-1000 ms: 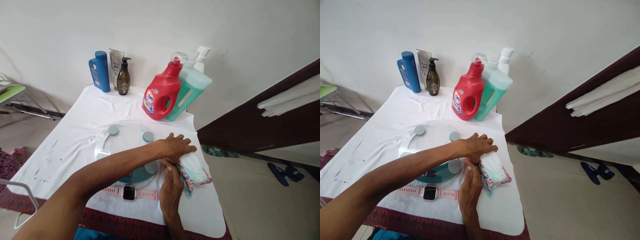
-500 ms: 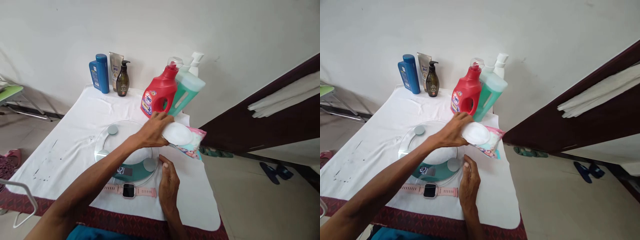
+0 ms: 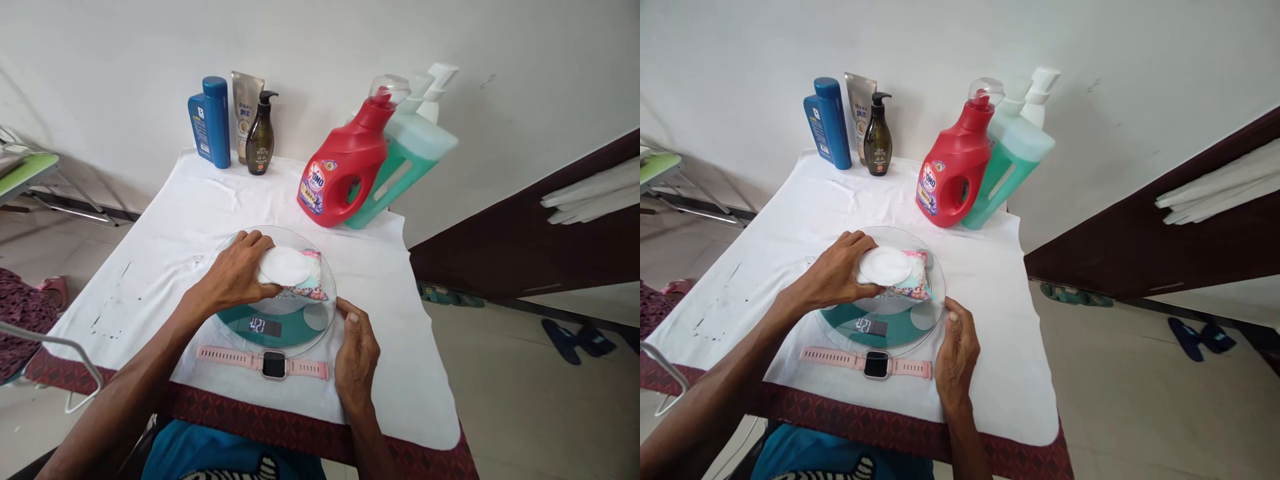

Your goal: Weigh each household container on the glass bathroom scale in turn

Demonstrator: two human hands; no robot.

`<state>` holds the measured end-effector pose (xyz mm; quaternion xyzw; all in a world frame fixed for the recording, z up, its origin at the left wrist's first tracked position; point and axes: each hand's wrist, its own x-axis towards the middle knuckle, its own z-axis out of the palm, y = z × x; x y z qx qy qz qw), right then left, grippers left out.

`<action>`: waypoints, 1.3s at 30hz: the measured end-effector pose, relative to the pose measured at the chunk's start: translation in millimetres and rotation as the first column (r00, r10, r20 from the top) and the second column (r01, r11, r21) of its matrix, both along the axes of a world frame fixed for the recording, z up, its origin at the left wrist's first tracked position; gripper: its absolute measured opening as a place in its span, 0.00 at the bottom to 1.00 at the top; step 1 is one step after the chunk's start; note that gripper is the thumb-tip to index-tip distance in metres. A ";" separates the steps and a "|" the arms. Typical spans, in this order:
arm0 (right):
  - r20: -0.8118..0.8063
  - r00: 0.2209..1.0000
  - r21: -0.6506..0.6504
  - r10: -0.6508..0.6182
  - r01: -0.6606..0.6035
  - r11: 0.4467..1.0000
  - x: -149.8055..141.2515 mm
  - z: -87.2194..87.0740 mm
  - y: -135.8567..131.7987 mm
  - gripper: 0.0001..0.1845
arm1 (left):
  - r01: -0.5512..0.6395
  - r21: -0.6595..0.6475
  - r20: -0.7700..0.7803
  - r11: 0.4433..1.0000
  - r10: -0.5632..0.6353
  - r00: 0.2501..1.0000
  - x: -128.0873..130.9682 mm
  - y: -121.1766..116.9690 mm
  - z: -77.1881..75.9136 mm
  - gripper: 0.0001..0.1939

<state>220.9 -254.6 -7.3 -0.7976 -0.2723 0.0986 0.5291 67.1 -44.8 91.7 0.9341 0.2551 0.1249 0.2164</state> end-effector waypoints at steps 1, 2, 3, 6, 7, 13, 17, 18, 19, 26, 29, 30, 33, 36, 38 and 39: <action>-0.008 1.000 0.001 -0.005 0.005 1.000 -0.3 -0.7 -0.6 0.36 | 0.009 -0.023 0.021 1.000 -0.009 1.000 -3.0 1.9 -1.1 0.26; -0.022 1.000 0.006 -0.009 0.009 1.000 -0.1 -1.6 -1.3 0.36 | 0.016 -0.051 0.053 0.999 -0.013 0.999 -6.8 4.7 -1.7 0.30; -0.047 0.999 0.019 -0.011 0.012 1.000 0.9 -2.5 -2.0 0.36 | 0.011 -0.081 0.096 0.997 -0.004 0.995 -11.4 8.2 -2.1 0.32; -0.204 0.979 0.102 -0.002 0.023 0.995 9.9 -2.8 -2.2 0.37 | -0.086 -0.181 0.271 0.980 0.134 0.953 -26.8 21.6 -7.0 0.31; -0.272 0.962 0.130 0.006 0.030 0.991 14.9 -1.4 -0.6 0.38 | -0.141 -0.205 0.333 0.969 0.205 0.920 -31.4 26.4 -11.8 0.27; -0.267 0.964 0.179 0.019 0.030 0.983 48.2 14.9 34.9 0.39 | -0.410 -0.346 0.512 0.844 0.536 0.672 -45.3 45.0 -67.8 0.21; -0.189 0.981 0.245 0.045 0.003 0.969 54.5 7.1 66.1 0.37 | -0.414 -0.336 0.521 0.846 0.533 0.667 -49.3 46.8 -86.1 0.23; -0.192 0.980 0.260 0.056 -0.004 0.966 54.1 2.3 71.3 0.37 | -0.415 -0.313 0.521 0.854 0.520 0.677 -50.1 46.7 -86.4 0.23; -0.200 0.977 0.271 0.070 -0.014 0.962 53.5 -2.8 75.0 0.37 | -0.418 -0.288 0.517 0.861 0.508 0.689 -50.8 46.4 -85.9 0.24; -0.324 0.942 0.376 0.091 0.040 0.926 54.8 -18.2 78.5 0.40 | -0.429 -0.198 0.501 0.881 0.467 0.729 -50.1 40.7 -86.6 0.27; -0.333 0.938 0.392 0.101 0.040 0.919 55.5 -16.9 77.2 0.39 | -0.433 -0.206 0.484 0.878 0.476 0.734 -49.1 37.4 -88.3 0.26; -0.327 0.939 0.388 0.106 0.031 0.921 55.5 -16.8 76.5 0.39 | -0.433 -0.211 0.476 0.876 0.479 0.737 -49.0 36.4 -88.4 0.25; -0.294 0.948 0.358 0.126 -0.014 0.934 55.7 -17.4 74.7 0.39 | -0.439 -0.224 0.455 0.870 0.491 0.743 -48.5 33.7 -87.6 0.21; -0.264 0.954 0.343 0.144 -0.047 0.938 57.2 -18.5 74.8 0.39 | -0.453 -0.236 0.445 0.860 0.510 0.736 -47.5 31.5 -86.4 0.21; -0.264 0.953 0.350 0.149 -0.050 0.936 58.3 -18.8 76.1 0.39 | -0.459 -0.241 0.440 0.855 0.518 0.733 -46.5 30.1 -86.0 0.21; -0.266 0.952 0.352 0.149 -0.048 0.935 58.8 -18.6 76.9 0.39 | -0.460 -0.240 0.438 0.855 0.518 0.734 -46.0 29.6 -85.9 0.21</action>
